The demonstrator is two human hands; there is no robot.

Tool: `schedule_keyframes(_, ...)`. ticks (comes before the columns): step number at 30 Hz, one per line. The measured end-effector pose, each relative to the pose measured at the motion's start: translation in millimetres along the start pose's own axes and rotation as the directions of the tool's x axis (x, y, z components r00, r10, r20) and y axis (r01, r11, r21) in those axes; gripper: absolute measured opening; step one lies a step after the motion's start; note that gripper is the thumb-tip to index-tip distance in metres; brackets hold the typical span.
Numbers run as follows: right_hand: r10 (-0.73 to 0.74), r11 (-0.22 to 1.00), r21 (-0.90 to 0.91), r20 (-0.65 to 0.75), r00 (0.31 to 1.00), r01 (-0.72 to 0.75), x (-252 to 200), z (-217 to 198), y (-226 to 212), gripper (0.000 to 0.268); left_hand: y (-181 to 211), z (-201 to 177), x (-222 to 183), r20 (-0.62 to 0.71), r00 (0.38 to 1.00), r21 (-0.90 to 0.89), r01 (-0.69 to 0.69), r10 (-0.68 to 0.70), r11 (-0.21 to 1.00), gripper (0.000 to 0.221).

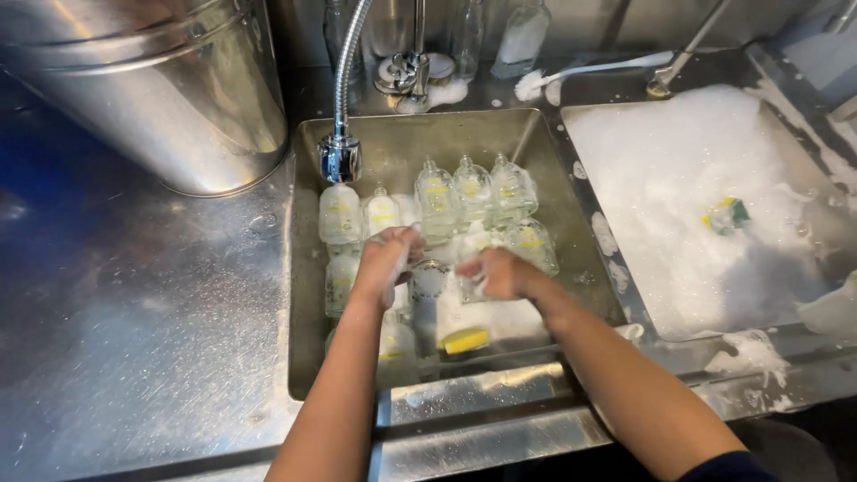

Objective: Manually washing glass bottles using a bottle brush and sponge in a sink.

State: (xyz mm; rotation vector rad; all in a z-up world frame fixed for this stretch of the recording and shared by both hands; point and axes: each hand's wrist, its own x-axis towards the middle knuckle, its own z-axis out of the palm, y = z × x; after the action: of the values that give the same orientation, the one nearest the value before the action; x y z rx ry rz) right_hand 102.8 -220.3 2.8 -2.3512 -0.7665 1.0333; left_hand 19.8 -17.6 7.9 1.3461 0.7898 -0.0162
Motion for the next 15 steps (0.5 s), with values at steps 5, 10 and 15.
schedule_keyframes(5,0.074,0.934,-0.222,-0.647,0.758,-0.28,-46.8,-118.9,104.0,0.039,-0.3,1.4,-29.9,0.201,0.977,0.672,-0.19,0.07,0.715,0.043)
schedule_keyframes(10,0.316,0.837,-0.265,-0.48,0.819,-0.479,-41.2,-147.7,343.9,0.099,20.2,17.0,-62.4,0.485,0.871,0.742,-0.36,-0.083,0.566,0.064)
schedule_keyframes(15,0.565,0.814,-0.047,-0.171,0.807,-0.58,-10.8,-135.5,370.0,0.075,6.2,26.8,-58.7,0.52,0.845,0.799,-0.43,-0.123,0.421,0.066)
